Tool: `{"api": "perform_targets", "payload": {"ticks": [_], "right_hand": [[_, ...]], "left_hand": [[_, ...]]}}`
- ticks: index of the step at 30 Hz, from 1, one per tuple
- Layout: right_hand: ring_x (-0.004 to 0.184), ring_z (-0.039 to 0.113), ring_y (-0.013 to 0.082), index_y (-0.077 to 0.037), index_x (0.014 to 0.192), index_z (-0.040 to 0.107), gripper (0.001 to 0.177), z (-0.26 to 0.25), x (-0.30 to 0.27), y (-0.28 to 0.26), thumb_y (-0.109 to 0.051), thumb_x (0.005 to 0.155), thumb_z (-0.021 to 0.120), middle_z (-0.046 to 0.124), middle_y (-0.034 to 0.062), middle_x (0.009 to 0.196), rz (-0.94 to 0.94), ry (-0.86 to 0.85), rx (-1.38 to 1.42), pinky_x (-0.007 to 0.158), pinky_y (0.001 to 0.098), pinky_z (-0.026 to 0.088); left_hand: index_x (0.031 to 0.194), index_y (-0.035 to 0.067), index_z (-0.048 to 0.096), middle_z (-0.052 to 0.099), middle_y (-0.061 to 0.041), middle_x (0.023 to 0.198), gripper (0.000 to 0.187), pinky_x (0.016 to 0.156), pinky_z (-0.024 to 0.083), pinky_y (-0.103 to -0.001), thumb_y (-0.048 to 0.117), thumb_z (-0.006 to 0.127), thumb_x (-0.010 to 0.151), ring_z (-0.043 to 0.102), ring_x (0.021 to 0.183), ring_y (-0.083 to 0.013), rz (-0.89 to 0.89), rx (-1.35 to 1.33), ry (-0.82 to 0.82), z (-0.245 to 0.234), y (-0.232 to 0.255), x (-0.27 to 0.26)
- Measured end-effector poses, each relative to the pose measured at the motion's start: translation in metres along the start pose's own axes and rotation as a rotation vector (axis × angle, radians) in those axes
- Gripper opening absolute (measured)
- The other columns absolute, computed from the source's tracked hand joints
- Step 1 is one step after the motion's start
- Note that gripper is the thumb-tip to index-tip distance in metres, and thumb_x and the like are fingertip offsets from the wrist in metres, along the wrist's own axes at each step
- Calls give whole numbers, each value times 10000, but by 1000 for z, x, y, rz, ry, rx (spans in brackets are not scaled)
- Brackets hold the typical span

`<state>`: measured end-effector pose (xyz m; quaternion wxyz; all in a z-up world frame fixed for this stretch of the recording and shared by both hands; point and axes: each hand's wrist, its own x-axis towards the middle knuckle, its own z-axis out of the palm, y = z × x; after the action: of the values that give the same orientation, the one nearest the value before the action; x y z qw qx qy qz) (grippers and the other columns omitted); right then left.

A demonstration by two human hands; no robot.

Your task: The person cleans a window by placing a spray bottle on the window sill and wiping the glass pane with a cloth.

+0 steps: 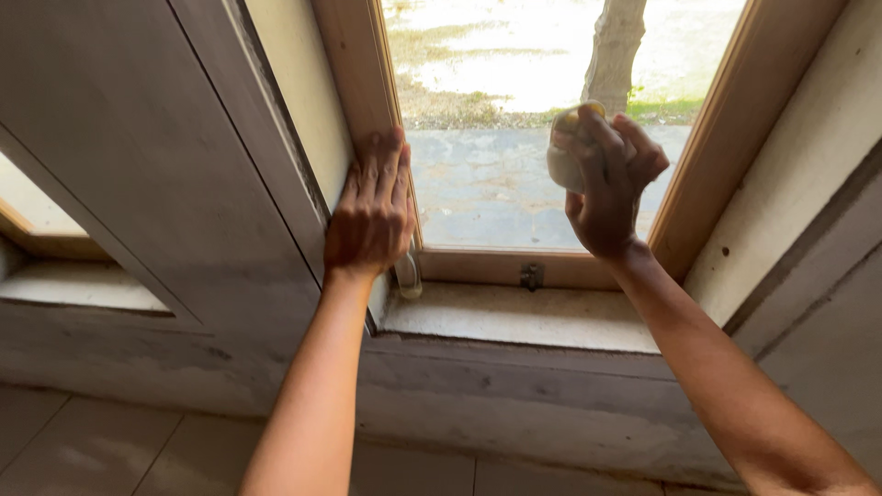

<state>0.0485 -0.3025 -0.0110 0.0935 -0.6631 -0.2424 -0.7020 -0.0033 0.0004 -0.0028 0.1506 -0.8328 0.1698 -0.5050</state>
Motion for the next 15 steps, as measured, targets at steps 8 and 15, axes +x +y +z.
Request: {"api": "perform_targets", "payload": {"ticks": [8,15], "right_hand": [[1055,532,175,-276,1308,587,297,-5,10,13,-201,1073,421,574,17,1095,390,-1020,93,867,428,438],[1141,572,209,-218,1251,620,215,-6,-40,23,-171,1055,548,656,49,1247,192,-540,113,927,426,454]], "left_hand": [[1606,11,254,139,-129,1698,640,1255,365,-468,169,447,1017,242,1565,-298,-52,-74,-13,6,22,5],[1609,-18,196,76,-143,1709,708,1251,287,-376,58,443,950,195,1570,-316,-10,-264,-155,-1,90,42]]}}
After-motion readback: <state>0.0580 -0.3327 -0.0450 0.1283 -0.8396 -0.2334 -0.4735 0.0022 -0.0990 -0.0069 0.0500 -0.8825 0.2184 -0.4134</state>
